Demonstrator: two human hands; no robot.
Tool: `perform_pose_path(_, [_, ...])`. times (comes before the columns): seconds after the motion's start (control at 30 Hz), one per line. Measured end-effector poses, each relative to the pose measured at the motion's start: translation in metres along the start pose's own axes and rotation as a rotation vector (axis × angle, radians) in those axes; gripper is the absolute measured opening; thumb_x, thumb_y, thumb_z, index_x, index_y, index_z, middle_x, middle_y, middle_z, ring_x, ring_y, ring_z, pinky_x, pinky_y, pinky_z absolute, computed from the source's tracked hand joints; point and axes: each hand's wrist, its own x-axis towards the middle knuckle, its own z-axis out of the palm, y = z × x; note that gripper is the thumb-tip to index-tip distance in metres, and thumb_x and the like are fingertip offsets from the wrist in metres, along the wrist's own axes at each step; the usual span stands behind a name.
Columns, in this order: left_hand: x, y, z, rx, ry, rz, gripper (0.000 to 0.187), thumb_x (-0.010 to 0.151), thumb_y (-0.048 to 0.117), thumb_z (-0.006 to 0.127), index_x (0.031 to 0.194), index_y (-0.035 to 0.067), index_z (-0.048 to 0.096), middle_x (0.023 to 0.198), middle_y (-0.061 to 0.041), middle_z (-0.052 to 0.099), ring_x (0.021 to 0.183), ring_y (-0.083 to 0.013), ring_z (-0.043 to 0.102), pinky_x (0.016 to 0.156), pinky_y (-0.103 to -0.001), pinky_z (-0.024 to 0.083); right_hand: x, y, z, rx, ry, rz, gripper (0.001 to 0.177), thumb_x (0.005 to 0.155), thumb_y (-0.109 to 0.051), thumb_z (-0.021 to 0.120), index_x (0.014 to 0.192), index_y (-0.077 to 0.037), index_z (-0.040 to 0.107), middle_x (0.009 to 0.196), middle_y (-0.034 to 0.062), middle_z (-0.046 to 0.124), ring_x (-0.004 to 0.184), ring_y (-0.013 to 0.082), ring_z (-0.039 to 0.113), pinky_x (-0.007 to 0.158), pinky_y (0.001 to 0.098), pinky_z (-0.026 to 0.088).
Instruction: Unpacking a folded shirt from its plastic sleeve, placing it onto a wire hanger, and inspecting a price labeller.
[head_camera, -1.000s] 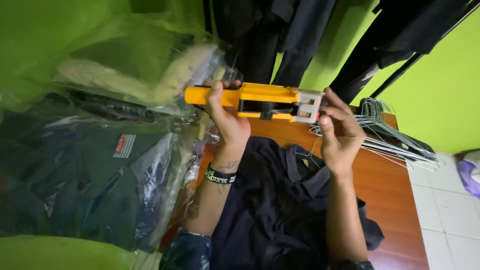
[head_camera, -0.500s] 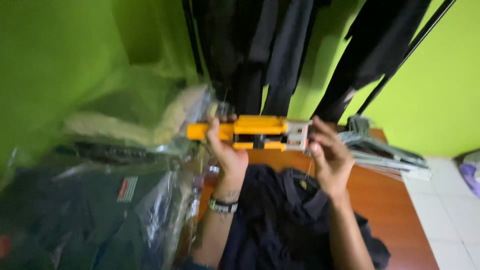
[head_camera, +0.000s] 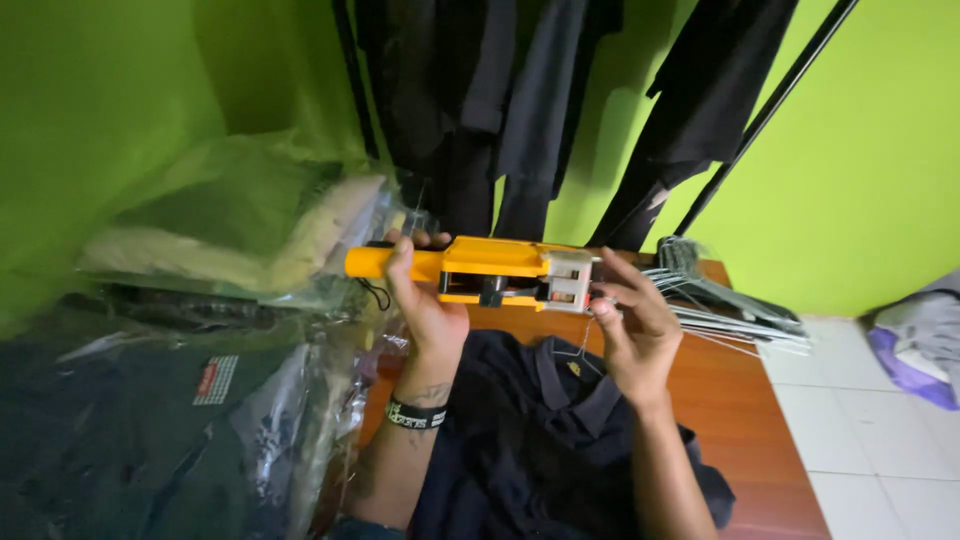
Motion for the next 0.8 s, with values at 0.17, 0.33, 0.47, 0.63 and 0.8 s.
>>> perform_pose_path(0.17, [0.003,0.006,0.004,-0.029,0.005,-0.027,0.038,0.093,0.031,0.068,0.124,0.017,0.052,0.101,-0.002,0.058,0.100,-0.0214,0.063,0.093,-0.043,0.051,0.000,-0.011,0.005,0.070,-0.012,-0.006,0.028,0.099,-0.019,0.073,0.114,0.004,0.071,0.144,0.0206,0.061,0.129,0.0264,0.064,0.101,0.0370,0.059])
perform_pose_path(0.33, [0.000,0.015,0.006,-0.037,0.023,-0.056,0.039,0.094,0.033,0.068,0.125,0.017,0.050,0.101,-0.002,0.058,0.099,-0.0211,0.063,0.093,-0.044,0.052,-0.005,-0.019,0.011,-0.030,0.027,-0.100,0.024,0.101,-0.015,0.073,0.113,0.005,0.069,0.145,0.0215,0.061,0.131,0.0273,0.064,0.111,0.0383,0.054])
perform_pose_path(0.47, [-0.002,0.018,0.010,-0.042,0.026,-0.062,0.039,0.094,0.033,0.067,0.125,0.016,0.050,0.101,-0.002,0.059,0.098,-0.0208,0.064,0.093,-0.044,0.053,-0.007,-0.020,0.011,-0.049,0.026,-0.088,0.022,0.100,-0.013,0.073,0.112,0.006,0.069,0.145,0.0210,0.062,0.129,0.0266,0.064,0.110,0.0378,0.054])
perform_pose_path(0.63, [0.000,0.015,0.007,-0.041,0.015,-0.066,0.038,0.096,0.033,0.068,0.126,0.016,0.051,0.101,-0.002,0.058,0.099,-0.0204,0.064,0.094,-0.043,0.052,-0.006,-0.018,0.012,-0.025,0.022,-0.090,0.022,0.103,-0.012,0.071,0.116,0.006,0.067,0.148,0.0209,0.058,0.135,0.0273,0.061,0.115,0.0390,0.051])
perform_pose_path(0.8, [0.002,0.014,0.008,-0.048,0.019,-0.086,0.035,0.094,0.033,0.069,0.121,0.017,0.052,0.099,-0.001,0.058,0.098,-0.0205,0.064,0.093,-0.045,0.053,-0.006,-0.011,0.013,-0.042,0.032,-0.099,0.024,0.104,-0.015,0.070,0.115,0.006,0.067,0.147,0.0204,0.059,0.134,0.0266,0.061,0.114,0.0382,0.052])
